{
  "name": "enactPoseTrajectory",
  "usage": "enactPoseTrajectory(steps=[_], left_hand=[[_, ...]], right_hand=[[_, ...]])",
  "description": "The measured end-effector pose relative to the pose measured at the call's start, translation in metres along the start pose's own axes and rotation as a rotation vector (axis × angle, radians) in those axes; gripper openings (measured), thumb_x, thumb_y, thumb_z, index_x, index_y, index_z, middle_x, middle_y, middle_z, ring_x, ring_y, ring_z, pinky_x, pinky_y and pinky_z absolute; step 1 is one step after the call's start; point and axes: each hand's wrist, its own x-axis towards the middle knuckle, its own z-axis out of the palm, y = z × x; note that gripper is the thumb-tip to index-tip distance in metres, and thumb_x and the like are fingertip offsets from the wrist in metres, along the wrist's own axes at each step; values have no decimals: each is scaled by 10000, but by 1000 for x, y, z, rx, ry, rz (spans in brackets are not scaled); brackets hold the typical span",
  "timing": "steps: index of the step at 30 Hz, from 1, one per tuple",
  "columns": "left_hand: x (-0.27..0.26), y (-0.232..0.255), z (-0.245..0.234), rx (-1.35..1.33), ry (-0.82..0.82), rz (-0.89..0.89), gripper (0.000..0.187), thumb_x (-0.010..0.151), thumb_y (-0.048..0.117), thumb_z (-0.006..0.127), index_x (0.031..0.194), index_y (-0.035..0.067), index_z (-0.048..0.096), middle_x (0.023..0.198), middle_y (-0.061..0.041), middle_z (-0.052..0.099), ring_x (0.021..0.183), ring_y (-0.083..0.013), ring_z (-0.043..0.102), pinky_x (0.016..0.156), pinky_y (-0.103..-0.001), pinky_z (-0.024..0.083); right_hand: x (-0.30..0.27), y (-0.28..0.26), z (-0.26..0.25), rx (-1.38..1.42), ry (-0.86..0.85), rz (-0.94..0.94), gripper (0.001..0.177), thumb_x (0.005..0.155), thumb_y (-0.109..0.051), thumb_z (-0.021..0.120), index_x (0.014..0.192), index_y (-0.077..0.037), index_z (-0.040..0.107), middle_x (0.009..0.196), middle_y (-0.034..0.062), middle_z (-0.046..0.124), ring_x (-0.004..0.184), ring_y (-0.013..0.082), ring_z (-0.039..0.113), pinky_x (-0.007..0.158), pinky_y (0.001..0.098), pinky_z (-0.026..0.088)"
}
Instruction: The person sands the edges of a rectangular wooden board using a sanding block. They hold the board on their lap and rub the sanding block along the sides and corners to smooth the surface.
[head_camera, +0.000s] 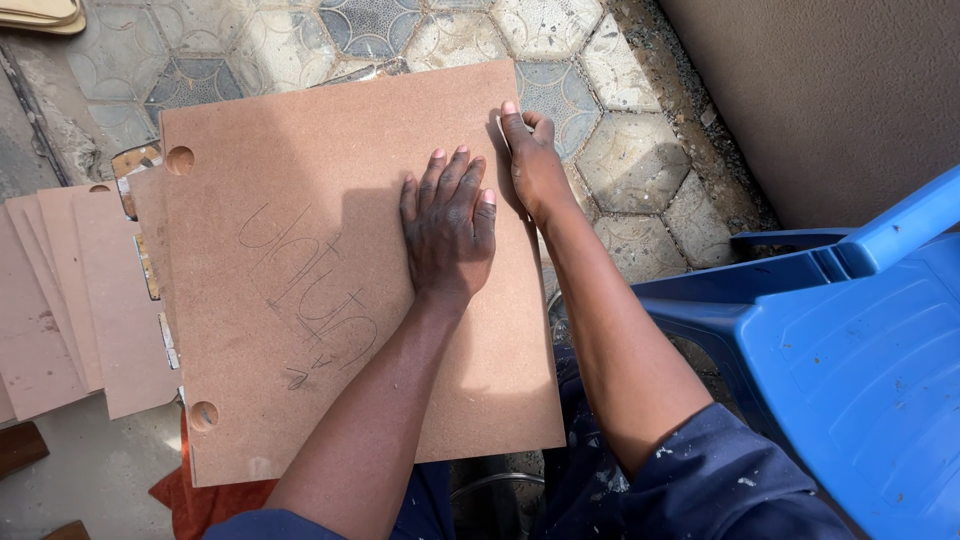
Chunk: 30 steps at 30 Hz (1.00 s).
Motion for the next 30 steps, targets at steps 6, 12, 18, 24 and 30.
enactPoseTrajectory(steps=[6,12,18,24,30], left_hand=[[-2,-4,13,85,-1,-2,493,1079,384,335,1541,247,442,1637,2,379,1570,-200,223,1288,-536,91],[-6,2,12,155,-56,-15,488,1106,389,299,1575,277,369,1670,15,316,1583,-191,177,1300,-516,93],[-13,-2,10,163,-23,25,454,1092,391,390,1526,259,407,1616,7,369,1562,-211,233,1287,-523,158],[17,-19,30,254,266,154,317,959,516,580,984,207,516,972,16,453,1023,-230,534,944,-459,417],[60,-19,22,260,347,250,631,962,647,607,1356,159,531,1396,-122,514,1378,-290,448,1086,-457,322]], right_hand=[[-124,59,-22,78,-162,42,867,838,-607,658,1472,-50,456,1217,254,558,1209,448,535,1007,563,405],[-118,19,-1,449,-197,45,952,903,-550,588,1583,39,276,1575,320,374,1511,494,257,1205,591,217],[-58,28,12,720,-139,-54,775,906,-301,712,1541,-13,376,1412,200,483,1424,376,484,1222,507,281],[-75,64,30,603,-137,-38,824,922,-340,641,1622,-103,277,1336,126,535,1233,291,589,1081,439,455],[-156,21,-4,-102,-177,129,541,1042,-495,405,1414,-145,583,603,113,703,444,253,687,657,407,575]])
